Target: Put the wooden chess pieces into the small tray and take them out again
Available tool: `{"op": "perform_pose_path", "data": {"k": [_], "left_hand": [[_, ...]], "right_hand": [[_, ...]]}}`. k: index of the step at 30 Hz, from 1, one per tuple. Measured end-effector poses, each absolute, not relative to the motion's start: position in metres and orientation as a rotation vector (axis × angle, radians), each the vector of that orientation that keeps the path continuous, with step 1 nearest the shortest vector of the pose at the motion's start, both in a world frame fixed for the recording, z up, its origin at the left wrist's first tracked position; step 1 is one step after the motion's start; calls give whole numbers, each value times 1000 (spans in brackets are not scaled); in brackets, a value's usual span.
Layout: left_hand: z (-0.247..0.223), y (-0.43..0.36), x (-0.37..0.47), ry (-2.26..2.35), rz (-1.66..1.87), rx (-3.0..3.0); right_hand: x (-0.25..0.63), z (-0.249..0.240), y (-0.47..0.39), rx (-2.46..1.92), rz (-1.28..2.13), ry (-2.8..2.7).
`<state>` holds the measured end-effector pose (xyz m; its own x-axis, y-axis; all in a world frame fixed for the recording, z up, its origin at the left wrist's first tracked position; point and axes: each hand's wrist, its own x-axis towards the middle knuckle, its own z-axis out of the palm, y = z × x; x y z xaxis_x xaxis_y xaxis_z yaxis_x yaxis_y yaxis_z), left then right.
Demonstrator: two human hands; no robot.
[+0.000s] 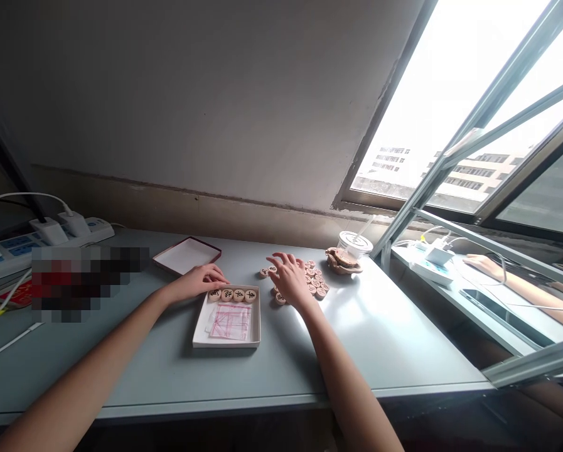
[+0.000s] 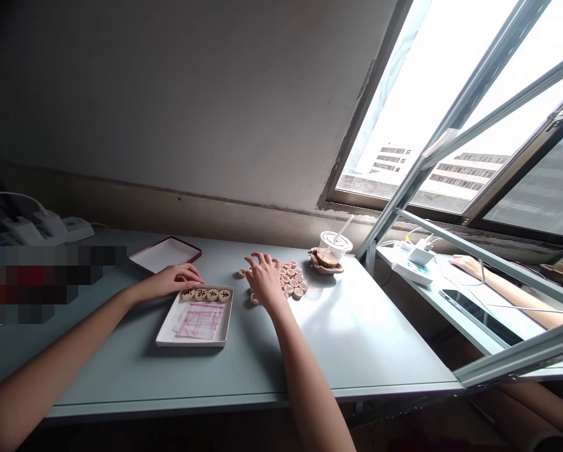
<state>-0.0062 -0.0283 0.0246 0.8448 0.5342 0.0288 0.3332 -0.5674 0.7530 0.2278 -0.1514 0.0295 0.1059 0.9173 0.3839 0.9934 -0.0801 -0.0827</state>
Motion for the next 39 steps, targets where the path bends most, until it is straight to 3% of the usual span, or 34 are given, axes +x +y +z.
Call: {"op": "perform_pose_path", "data": {"k": [5,9,15,19,30,36,39], "left_hand": [[19,-23,-8,648,350,2234],[14,-21,-5,643,406,2251],[5,-21,5,704,585,2226],[1,-21,8,722,624,2191],[17,-26,-7,638,350,2191],[10,-30,-7,679,268,2395],[11,-30,-7,647,228,2430]], "right_hand": [[232,9,-142,-2048,-367,-1966],[226,22,-146,-1989,-336,-1857],[190,46,-158,-1675,19,-2055],[158,40,-156,-1614,-27,-2217],[160,30,-150,-1629,-106,-2176],[221,31,-146,-2051,-346,-1726],[240,21,-146,-2183,-300,-1746]]}}
